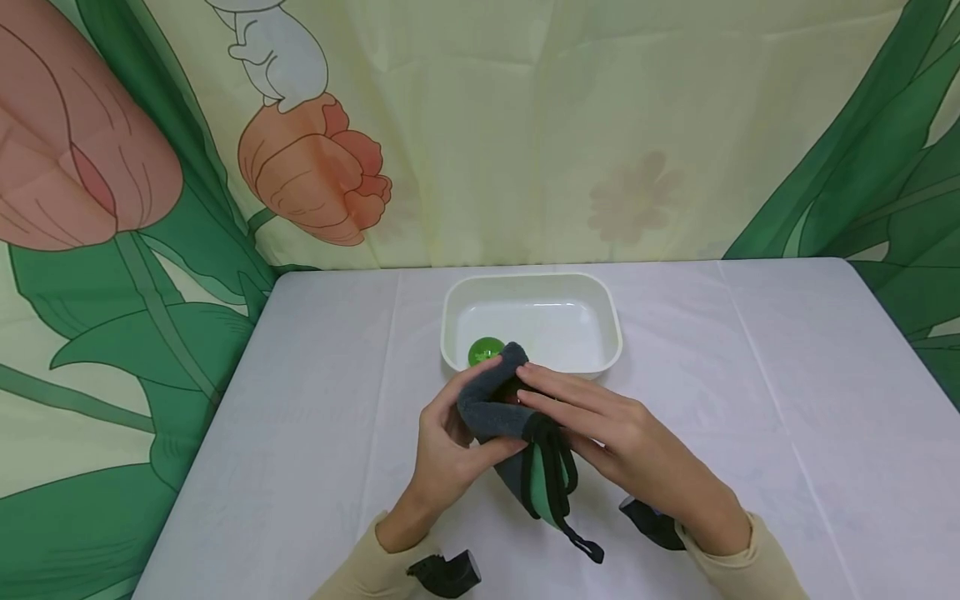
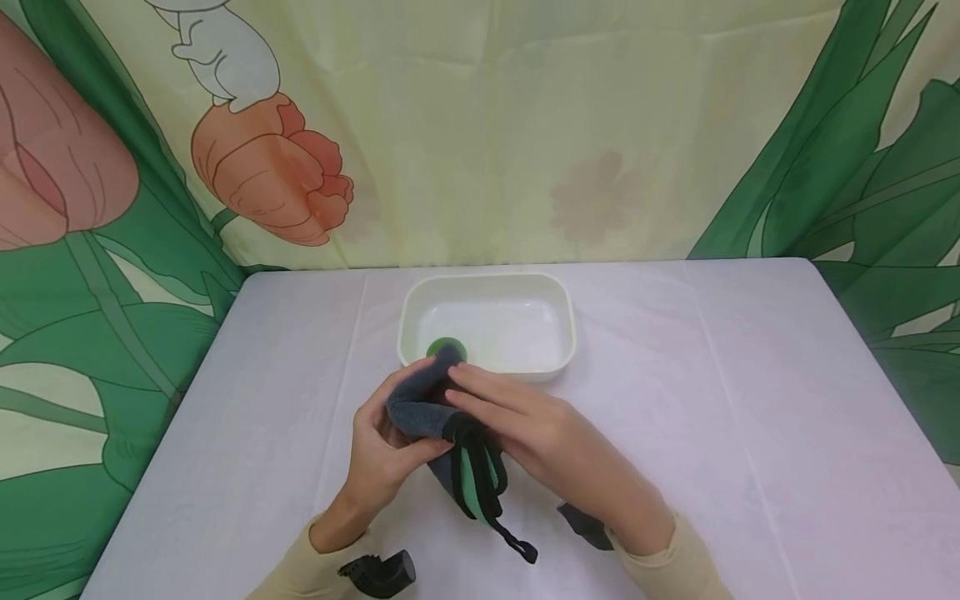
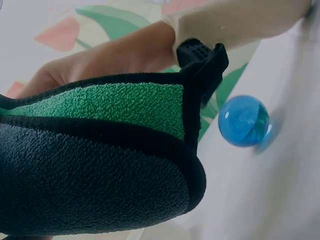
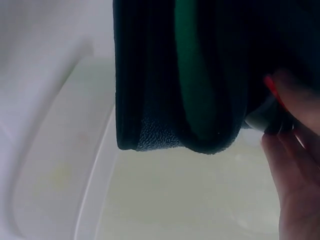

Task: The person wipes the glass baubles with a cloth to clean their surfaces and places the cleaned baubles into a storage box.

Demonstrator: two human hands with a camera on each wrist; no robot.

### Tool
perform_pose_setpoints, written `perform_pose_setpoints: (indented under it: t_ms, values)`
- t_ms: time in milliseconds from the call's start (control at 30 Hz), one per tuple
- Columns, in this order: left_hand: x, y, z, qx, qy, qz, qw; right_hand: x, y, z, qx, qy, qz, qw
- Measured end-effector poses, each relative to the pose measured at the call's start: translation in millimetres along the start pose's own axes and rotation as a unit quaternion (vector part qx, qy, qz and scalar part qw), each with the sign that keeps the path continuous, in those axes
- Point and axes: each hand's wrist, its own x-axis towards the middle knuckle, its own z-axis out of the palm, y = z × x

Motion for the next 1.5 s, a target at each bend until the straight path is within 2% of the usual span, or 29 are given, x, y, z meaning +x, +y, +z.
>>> perform_pose_setpoints:
  t_ms: [167, 400, 600, 833, 967, 1100, 1300, 1500]
  values:
    - [0.0, 0.8, 0.2, 0.003, -0.004, 0.017, 0.9998, -0.3, -0.2, 1.5, -0.008, 0.036, -0.016, 0.999]
    - [0.1, 1.6, 1.2, -0.003, -0.014, 0.020, 0.9997, -2.6, 0.0, 1.5, -0.005, 0.085, 0.012, 0.996]
    - [0.4, 2.3, 0.5, -0.008, -0.010, 0.017, 0.9998, -1.7, 1.4, -1.9, -0.008, 0.058, 0.010, 0.998]
    - [0.6, 3.0, 0.8, -0.009, -0.005, 0.009, 0.9999, 3.2, 1.4, -4.9, -0.006, 0.036, -0.053, 0.998]
    - [0.2, 2.9, 0.8, -0.006, -0.005, 0.007, 0.9999, 3.3, 0.6, -4.5, -0.003, 0.031, -0.062, 0.998]
    - [-0.2, 3.0, 0.3, -0.008, -0.009, 0.005, 0.9999, 1.7, -0.1, -4.1, -0.012, 0.039, -0.048, 0.998]
    - [-1.2, 2.4, 1.0, -0.010, -0.015, 0.010, 0.9998, -4.1, -0.7, -4.3, -0.009, 0.046, 0.033, 0.998]
    - [-0.9, 2.0, 2.1, -0.001, -0.014, 0.015, 0.9998, -4.5, 0.3, -5.2, -0.007, 0.046, 0.036, 0.998]
